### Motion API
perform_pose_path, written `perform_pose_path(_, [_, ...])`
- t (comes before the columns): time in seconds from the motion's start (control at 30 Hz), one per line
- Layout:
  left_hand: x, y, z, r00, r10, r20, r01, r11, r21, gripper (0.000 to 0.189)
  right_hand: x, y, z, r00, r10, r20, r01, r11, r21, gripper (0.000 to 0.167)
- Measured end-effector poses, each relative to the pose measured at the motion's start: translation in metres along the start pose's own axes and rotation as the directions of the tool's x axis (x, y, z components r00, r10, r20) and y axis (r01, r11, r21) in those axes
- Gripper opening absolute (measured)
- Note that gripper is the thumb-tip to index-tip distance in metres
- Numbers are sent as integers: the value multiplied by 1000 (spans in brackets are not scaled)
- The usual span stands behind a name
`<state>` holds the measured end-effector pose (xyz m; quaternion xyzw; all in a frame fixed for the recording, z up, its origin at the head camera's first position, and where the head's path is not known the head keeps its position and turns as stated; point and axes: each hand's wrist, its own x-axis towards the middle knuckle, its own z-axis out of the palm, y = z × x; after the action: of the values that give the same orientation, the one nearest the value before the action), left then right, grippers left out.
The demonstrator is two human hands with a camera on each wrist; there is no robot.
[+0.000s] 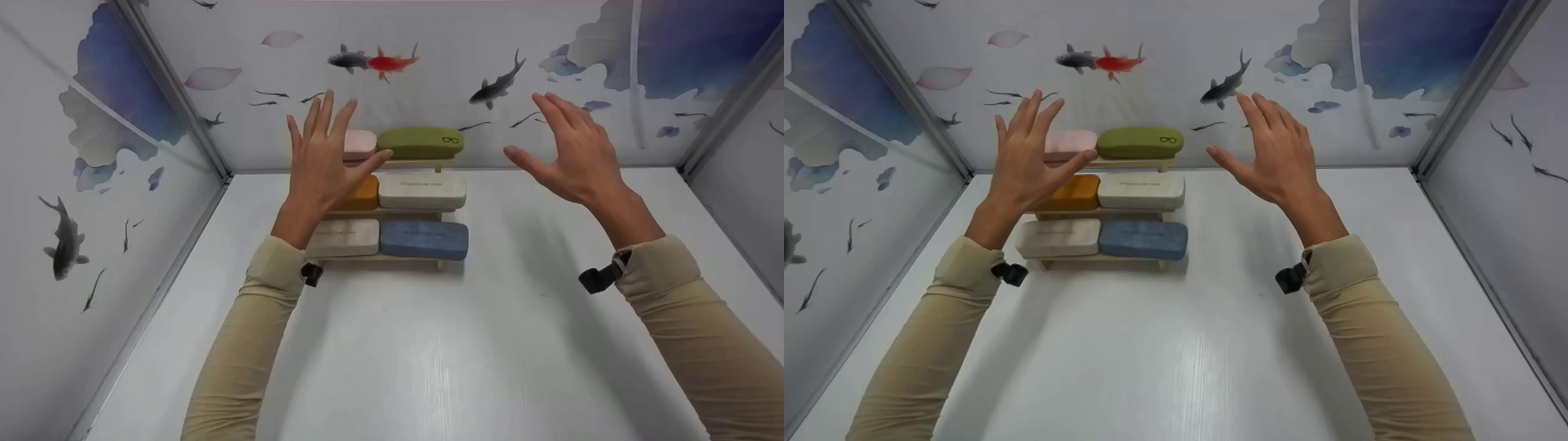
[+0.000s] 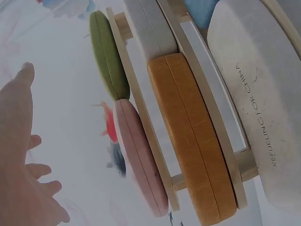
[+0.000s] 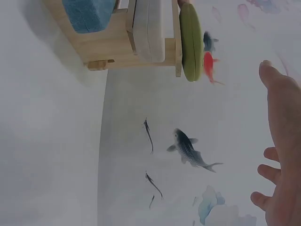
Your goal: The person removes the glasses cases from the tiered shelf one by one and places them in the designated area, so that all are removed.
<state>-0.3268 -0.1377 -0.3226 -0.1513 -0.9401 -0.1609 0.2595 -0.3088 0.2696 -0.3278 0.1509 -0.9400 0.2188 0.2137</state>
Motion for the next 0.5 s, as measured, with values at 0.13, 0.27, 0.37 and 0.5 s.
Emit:
perform_pose_path(0.13, [-12, -9, 1, 999, 16, -39, -19, 997, -79, 98, -6, -3, 4, 999, -11, -36, 12, 999, 32, 83])
perform_pose_path(0.27, [-27, -19, 3, 997, 33, -69, -43, 988, -149, 95, -13, -7, 10, 999, -13, -45, 16, 998, 60, 78])
perform_pose_path(0.37, [-40, -27, 5, 996, 40, -75, -54, 979, -197, 92, -18, -10, 15, 998, -18, -55, 22, 997, 78, 75])
perform_pose_path(0.5, [-56, -37, 10, 998, 21, -60, -36, 963, -265, 90, -24, -12, 22, 997, -29, -76, 37, 994, 104, 72])
